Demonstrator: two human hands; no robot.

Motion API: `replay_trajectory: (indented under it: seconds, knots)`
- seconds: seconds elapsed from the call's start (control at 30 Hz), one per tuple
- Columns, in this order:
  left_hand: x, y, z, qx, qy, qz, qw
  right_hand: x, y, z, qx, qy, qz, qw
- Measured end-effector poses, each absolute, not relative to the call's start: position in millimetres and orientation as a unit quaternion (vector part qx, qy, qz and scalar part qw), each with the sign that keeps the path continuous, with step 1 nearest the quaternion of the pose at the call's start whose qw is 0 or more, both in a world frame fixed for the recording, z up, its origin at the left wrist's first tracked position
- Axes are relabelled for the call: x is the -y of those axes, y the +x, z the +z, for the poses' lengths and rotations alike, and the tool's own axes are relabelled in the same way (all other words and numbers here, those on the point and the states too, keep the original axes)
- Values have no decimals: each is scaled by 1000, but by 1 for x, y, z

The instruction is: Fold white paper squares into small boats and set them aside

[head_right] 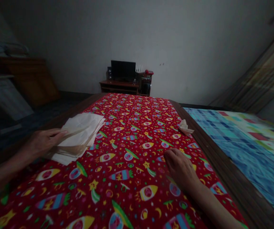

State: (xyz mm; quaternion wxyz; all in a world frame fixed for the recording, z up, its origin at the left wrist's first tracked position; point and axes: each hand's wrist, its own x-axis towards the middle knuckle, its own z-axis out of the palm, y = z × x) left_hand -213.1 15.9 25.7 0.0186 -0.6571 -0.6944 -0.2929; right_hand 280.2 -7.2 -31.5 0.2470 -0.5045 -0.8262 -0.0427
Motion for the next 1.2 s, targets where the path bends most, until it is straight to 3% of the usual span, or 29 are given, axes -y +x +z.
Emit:
replay_trajectory:
  seconds: [0.1,0.2,0.4,0.67,0.83,1.03,1.2]
  knots:
    - [-15,-206,36,669,-662,-322,102,6,280,-32,825,-507,-41,247]
    - [-11,-180,47,549,-736,-357,172,5,281,-33,825,-507,-46,246]
    - [20,-82,47,324,-894,-240,193,9,277,-32,818,-514,-75,247]
    - [42,-1,20,263,-933,-140,201,42,234,-21,882,-359,-151,264]
    - [48,10,10,252,-947,-141,140,51,220,-26,919,-307,-76,237]
    - [43,-24,11,304,-941,-147,-30,45,223,-22,898,-257,49,353]
    - [29,-60,-9,266,-929,-235,-101,45,226,-18,889,-238,132,370]
